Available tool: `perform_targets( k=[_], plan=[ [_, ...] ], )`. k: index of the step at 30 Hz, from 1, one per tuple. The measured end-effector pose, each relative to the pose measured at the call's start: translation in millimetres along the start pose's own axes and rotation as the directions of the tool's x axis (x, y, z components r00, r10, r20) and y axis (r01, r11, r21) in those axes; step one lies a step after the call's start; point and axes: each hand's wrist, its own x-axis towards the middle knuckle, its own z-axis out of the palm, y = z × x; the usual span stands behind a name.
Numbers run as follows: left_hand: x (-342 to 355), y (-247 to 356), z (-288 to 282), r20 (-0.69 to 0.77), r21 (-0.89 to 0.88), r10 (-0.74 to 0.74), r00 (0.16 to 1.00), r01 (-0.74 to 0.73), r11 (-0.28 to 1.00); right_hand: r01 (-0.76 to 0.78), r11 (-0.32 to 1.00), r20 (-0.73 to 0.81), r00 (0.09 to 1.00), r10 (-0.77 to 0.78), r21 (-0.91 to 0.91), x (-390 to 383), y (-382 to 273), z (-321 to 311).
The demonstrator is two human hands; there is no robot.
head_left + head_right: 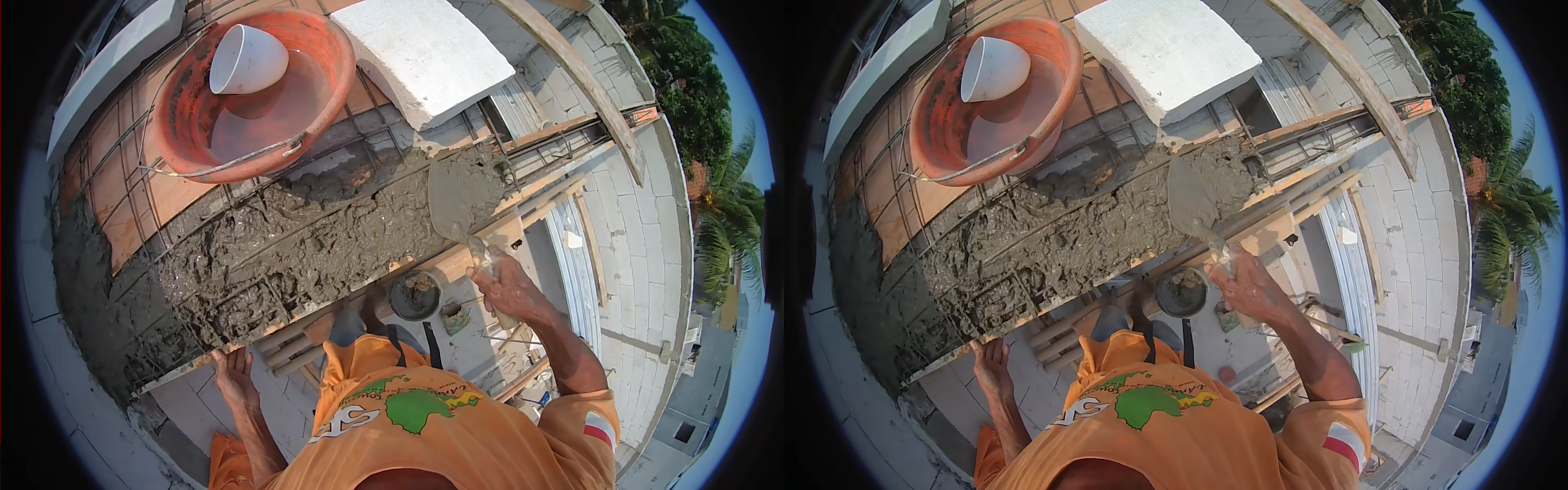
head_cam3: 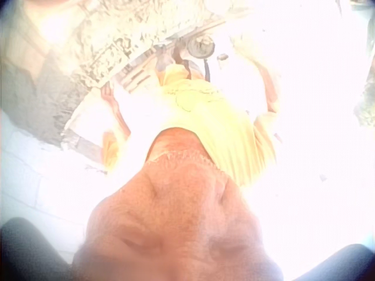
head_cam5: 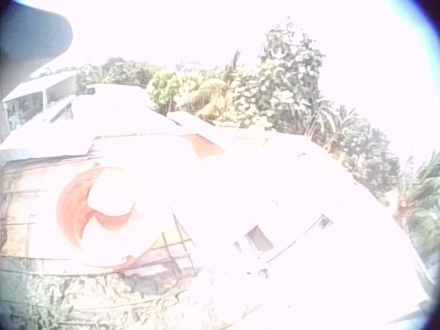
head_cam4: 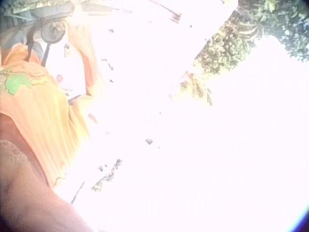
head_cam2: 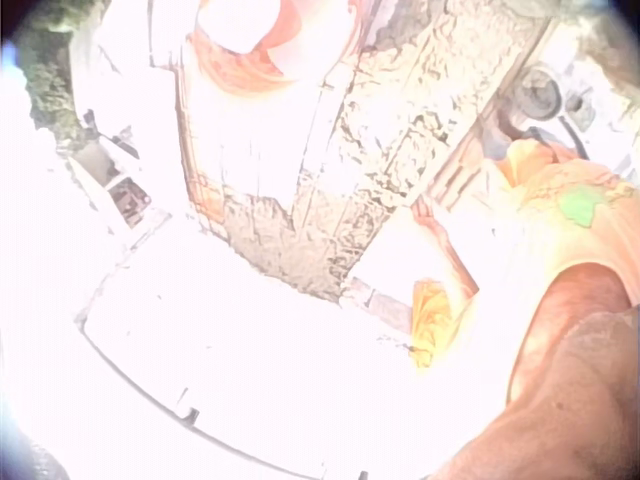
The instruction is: The person pours wet cement from a bucket onto a structure and levels it using a trowel. They move a wooden board and a white block, then pour water from a cup into a bucket and scrape out remaining cement.
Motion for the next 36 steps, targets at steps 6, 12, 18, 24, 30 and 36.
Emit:
perform_targets(
  k=[6,12,18,24,30,36],
  plan=[
    [-2.7,-0.2,4.4,0.014,0.021,0.033,0.999,-0.033,0.999,0.24,0.971,0.036,0.97,-0.24,-0.009,-6.0,1.7,77.4],
    [2.4,0.5,1.1,0.062,0.05,-0.005,0.998,0.002,0.999,0.442,0.87,0.105,0.897,-0.43,-0.22,-18.3,-20.0,115.3],
    [2.8,0.8,-5.9,0.09,0.098,0.009,0.996,-0.018,0.995,0.362,0.649,0.018,0.881,-0.473,-0.669,-16.4,-2.9,74.7],
    [-2.4,-0.8,5.6,0.05,0.114,0.047,0.998,-0.053,0.992,0.017,0.702,-0.394,0.817,-0.42,-0.712,11.2,47.8,-61.6],
    [1.3,-0.7,8.0,0.051,0.181,0.022,0.998,-0.031,0.983,-0.041,0.743,-0.533,0.723,-0.44,-0.668,30.7,56.7,-106.5],
    [-11.3,3.9,16.4,0.012,0.221,0.022,1.0,-0.024,0.975,-0.056,0.912,-0.517,0.837,-0.178,-0.406,33.6,95.6,-63.9]
  ],
)
